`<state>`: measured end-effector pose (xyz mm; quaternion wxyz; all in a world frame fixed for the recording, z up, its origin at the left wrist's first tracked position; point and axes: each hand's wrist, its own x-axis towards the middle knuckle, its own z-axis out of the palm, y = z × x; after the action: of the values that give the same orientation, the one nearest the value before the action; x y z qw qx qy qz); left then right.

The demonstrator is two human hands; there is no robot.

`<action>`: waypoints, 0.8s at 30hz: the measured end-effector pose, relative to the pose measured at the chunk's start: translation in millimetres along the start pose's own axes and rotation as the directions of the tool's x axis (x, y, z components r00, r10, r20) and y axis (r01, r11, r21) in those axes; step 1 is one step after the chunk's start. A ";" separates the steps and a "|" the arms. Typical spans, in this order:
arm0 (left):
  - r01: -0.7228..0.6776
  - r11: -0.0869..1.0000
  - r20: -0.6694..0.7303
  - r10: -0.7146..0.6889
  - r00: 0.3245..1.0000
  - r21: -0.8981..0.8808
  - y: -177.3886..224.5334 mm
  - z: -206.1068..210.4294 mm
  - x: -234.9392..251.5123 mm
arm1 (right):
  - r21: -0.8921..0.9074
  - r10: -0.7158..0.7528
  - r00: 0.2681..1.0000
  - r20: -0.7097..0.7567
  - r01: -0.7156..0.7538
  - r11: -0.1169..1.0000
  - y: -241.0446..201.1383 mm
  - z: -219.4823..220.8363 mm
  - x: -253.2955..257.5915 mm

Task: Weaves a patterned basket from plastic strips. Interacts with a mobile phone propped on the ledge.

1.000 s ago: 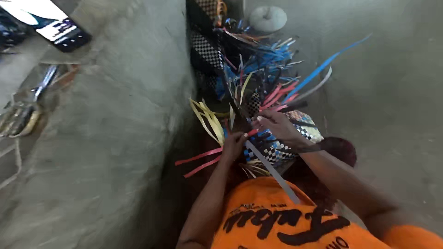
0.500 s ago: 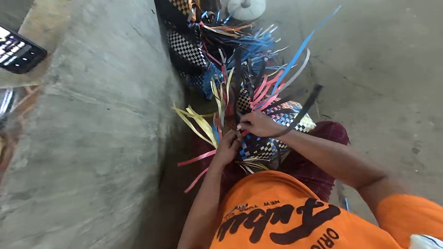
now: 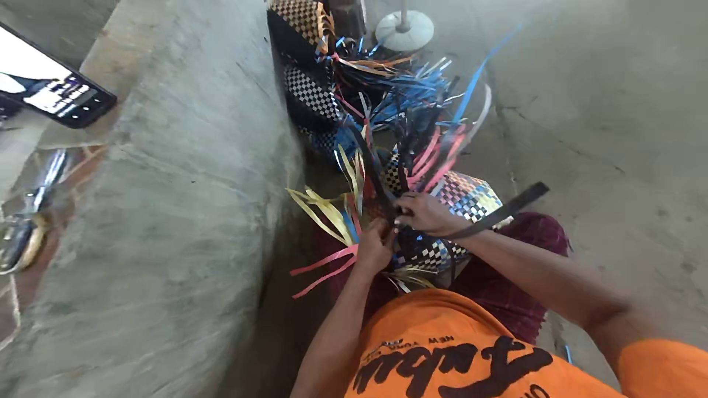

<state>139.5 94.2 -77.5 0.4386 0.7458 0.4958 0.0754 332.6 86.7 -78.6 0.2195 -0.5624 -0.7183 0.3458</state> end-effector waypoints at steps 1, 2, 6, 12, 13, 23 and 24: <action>-0.018 1.000 0.005 0.018 1.000 0.010 0.1 0.9 -1.0 | 0.092 -0.015 1.000 -0.017 0.017 0.996 1.1 4.6 -0.3; -0.046 0.999 0.008 0.046 0.999 0.007 -1.5 -0.5 -1.6 | 0.138 -0.058 0.995 -0.087 0.070 0.988 2.3 10.5 -3.9; 0.031 0.980 0.103 -0.010 0.995 -0.198 -9.8 -14.4 -6.8 | 0.010 -0.386 0.883 -0.268 0.403 0.915 15.5 33.8 -29.5; 0.075 0.959 0.060 -0.060 0.996 -0.275 -12.5 0.1 0.7 | -0.349 -0.620 0.741 -0.260 0.526 0.775 46.2 48.5 -36.1; 0.076 0.960 0.060 -0.062 0.996 -0.270 -11.3 -0.3 1.1 | -0.317 -0.576 0.781 -0.242 0.498 0.807 42.0 44.7 -36.3; -0.067 0.989 0.161 0.045 0.986 0.130 13.8 -2.0 5.3 | 0.004 0.109 0.967 -0.231 -0.111 0.994 -6.6 22.6 -9.1; -0.045 0.987 0.167 0.018 0.986 0.157 16.8 -1.1 4.7 | 0.069 0.208 0.966 -0.152 -0.200 0.977 -7.9 18.0 -5.0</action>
<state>152.5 96.5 -66.1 0.4155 0.7901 0.4502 -0.0197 316.1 76.4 -84.3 0.2538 -0.6531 -0.6275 0.3396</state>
